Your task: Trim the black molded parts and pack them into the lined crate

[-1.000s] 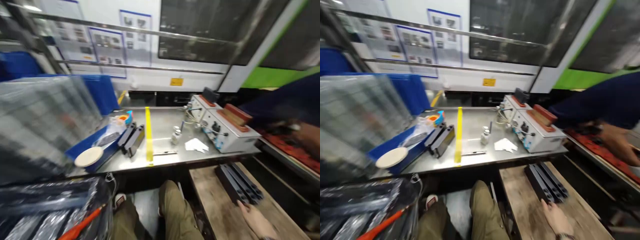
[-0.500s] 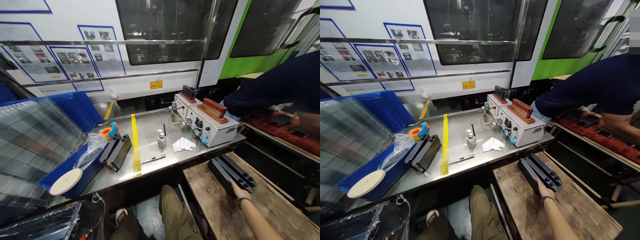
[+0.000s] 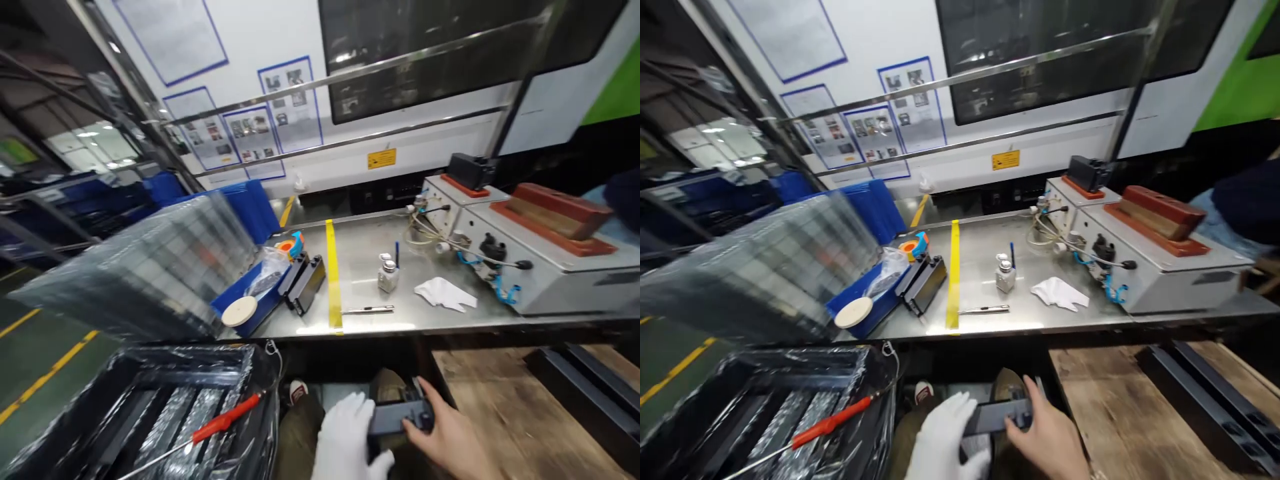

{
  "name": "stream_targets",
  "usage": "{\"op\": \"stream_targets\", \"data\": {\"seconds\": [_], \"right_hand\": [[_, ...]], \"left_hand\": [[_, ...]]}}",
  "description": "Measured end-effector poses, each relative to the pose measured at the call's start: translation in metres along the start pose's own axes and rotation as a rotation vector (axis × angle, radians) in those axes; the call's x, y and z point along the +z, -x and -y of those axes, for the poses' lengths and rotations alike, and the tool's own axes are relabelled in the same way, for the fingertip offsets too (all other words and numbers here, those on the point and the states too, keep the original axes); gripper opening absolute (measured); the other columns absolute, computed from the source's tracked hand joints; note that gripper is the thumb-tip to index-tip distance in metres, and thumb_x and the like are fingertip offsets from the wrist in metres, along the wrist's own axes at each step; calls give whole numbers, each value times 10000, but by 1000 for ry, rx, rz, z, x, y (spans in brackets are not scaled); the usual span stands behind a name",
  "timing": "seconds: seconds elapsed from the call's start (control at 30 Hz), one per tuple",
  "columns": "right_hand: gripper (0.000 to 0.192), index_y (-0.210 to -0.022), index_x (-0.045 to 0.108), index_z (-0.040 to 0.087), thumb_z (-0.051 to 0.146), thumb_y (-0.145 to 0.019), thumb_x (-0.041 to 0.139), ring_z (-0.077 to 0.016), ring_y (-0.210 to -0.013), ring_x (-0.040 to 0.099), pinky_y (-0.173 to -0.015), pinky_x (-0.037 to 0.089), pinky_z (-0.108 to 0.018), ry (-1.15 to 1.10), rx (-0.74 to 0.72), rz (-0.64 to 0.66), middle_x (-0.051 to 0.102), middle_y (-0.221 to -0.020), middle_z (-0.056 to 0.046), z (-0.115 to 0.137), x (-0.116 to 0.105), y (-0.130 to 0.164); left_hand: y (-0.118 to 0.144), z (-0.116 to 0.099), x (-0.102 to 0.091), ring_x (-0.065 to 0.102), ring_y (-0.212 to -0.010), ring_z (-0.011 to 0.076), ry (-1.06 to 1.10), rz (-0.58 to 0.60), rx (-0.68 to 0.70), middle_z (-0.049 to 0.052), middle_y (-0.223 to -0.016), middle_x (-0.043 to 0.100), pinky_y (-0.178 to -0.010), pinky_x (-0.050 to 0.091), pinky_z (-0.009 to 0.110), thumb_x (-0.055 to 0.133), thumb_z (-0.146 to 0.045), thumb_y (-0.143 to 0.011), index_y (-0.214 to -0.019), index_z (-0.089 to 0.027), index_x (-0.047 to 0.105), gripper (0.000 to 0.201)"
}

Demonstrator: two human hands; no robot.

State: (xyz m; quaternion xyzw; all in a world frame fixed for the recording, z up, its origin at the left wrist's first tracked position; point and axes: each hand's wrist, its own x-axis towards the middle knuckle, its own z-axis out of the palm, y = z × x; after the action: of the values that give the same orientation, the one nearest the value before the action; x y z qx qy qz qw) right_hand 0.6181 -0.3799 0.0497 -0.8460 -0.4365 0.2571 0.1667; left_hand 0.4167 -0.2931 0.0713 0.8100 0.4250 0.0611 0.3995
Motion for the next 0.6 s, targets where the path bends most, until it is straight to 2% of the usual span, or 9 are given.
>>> {"op": "stream_targets", "data": {"seconds": [0.03,0.07,0.13,0.2,0.23,0.3,0.4,0.5,0.6], "right_hand": [[799,-1506,493,121,431,-781,621,-321,-1089,732,-958,577,-419,0,-118,27,751,-1231,-127,19,6,-1],[794,-1481,534,166,429,-744,664,-310,-1117,722,-988,564,-401,0,-226,55,745,-1254,-104,36,11,-4],[676,-1370,638,243,444,-733,742,-268,-1068,737,-974,567,-379,2,-384,112,777,-1174,-59,61,11,-21],[440,-1219,706,239,468,-844,730,-214,-934,749,-909,583,-382,22,-442,139,794,-1004,-29,76,-1,-53],[337,-1153,714,209,459,-931,667,-187,-890,738,-882,585,-384,40,-440,134,782,-962,-23,81,-9,-73],[243,-1057,706,182,396,-995,608,-206,-986,703,-941,553,-442,103,-388,35,747,-1050,-58,87,-28,-118],[128,-947,669,168,295,-951,651,-217,-1027,647,-982,501,-460,136,-394,-58,700,-1025,-59,90,-45,-176],[222,-701,598,220,301,-907,581,-191,-745,593,-828,494,-414,80,-426,-47,614,-746,-46,85,-50,-206],[370,-485,440,331,487,-811,521,-214,-518,505,-666,453,-492,-31,-411,-33,551,-580,-134,69,-48,-211]], "left_hand": [[-7,-4,4,392,-1479,464,-124,117,-39,240,-1558,469,-1262,272,587,789,-317,-685,-1444,-119,594,808],[-12,-7,4,440,-1441,482,-213,132,-142,283,-1517,505,-1225,309,623,725,-243,-727,-1426,-77,598,729],[-10,-9,-3,624,-1249,474,-219,85,-354,276,-1287,692,-1073,466,604,667,-206,-758,-1267,-87,693,523],[3,-6,-19,713,-1094,400,11,-16,-479,193,-1108,773,-965,539,497,693,-246,-744,-1119,-134,726,393],[11,-4,-29,718,-1093,368,176,-54,-493,164,-1105,782,-961,546,453,715,-264,-721,-1100,-147,726,397],[31,-1,-49,708,-1141,308,490,-137,-484,122,-1166,780,-1006,534,387,706,-264,-717,-1099,-156,735,397],[55,-4,-72,657,-1244,262,687,-268,-474,47,-1281,746,-1122,466,370,725,-300,-743,-1193,-205,729,460],[67,-9,-83,647,-1254,255,716,-388,-504,2,-1284,744,-1163,428,389,778,-365,-748,-1238,-249,715,508],[71,-14,-85,691,-1176,253,830,-451,-437,-18,-1200,776,-1089,490,375,796,-351,-743,-1159,-247,752,431]]}}
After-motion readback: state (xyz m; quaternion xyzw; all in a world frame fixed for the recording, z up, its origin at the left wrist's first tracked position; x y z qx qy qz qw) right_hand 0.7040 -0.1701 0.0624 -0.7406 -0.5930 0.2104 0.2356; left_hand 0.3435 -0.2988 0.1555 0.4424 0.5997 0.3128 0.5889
